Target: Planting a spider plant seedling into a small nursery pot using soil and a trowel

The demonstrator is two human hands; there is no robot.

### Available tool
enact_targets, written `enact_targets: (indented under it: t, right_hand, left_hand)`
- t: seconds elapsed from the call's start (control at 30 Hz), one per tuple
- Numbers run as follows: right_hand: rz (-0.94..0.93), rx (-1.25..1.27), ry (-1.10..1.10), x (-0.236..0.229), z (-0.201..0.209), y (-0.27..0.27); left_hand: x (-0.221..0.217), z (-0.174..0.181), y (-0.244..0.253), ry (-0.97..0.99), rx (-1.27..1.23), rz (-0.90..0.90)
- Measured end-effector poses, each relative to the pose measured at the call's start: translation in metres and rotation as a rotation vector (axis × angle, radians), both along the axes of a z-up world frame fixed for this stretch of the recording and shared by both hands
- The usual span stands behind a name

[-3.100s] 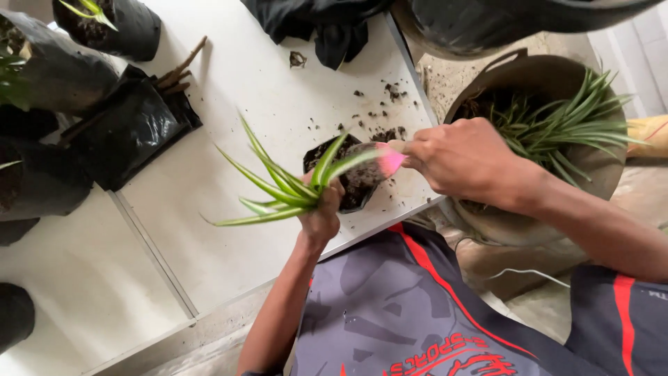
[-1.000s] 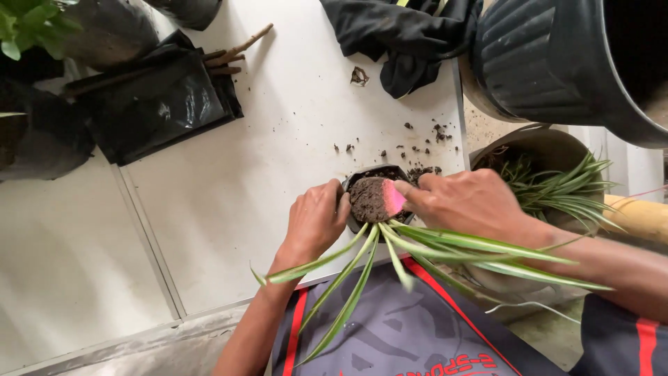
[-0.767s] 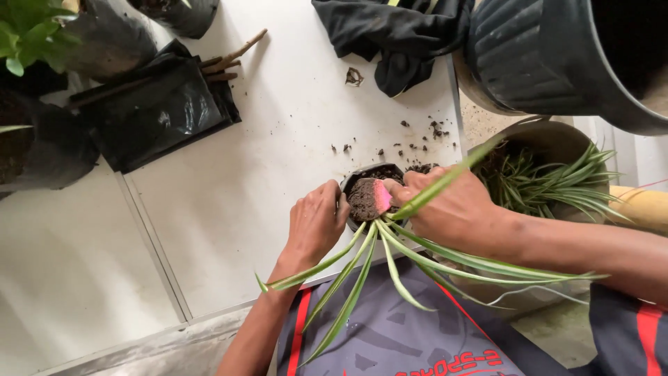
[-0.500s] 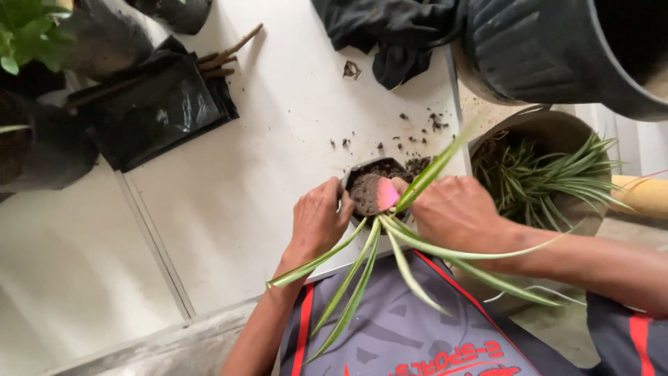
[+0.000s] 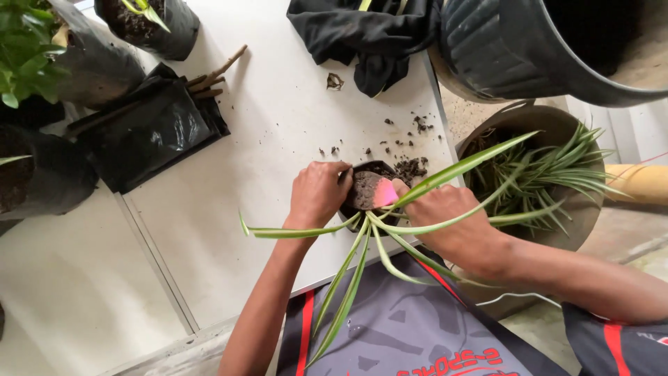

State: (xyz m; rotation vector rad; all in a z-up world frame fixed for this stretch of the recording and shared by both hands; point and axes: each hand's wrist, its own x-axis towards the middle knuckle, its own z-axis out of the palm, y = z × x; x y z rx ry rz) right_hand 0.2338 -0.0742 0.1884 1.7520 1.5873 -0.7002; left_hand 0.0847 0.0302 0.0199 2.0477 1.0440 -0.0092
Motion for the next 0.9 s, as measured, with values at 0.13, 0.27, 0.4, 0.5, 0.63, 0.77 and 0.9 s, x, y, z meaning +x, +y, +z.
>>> enact_targets:
  t: [0.13,0.27,0.4,0.5,0.63,0.77,0.9]
  right_hand:
    - [-0.131,0.004,0.039,0.002,0.0,0.004]
    - [-0.124,0.061,-0.011,0.011,-0.003,-0.01]
    - [-0.201,0.052,0.022,0.013,-0.005,-0.008]
    - [-0.235,0.078,0.039,0.009,0.018,-0.003]
    - [-0.261,0.146,0.012,0.009,-0.016,-0.026]
    - [-0.334,0.148,0.066,-0.002,0.009,-0.024]
    - [-0.386,0.075,0.06,-0.011,0.006,-0.042]
  left_hand:
    - [0.003,-0.016,0.002,0.038,0.087,-0.006]
    - [-0.004,-0.013,-0.008,0.033,0.11,0.026]
    - [-0.006,-0.005,-0.013,-0.047,0.058,0.041]
    - [-0.002,0.002,-0.007,-0.033,0.016,0.028]
    - [0.022,0.007,0.003,-0.102,-0.061,-0.058]
    - [0.055,0.003,0.018,-0.137,-0.097,-0.325]
    - [0.057,-0.003,0.018,-0.181,-0.118,-0.327]
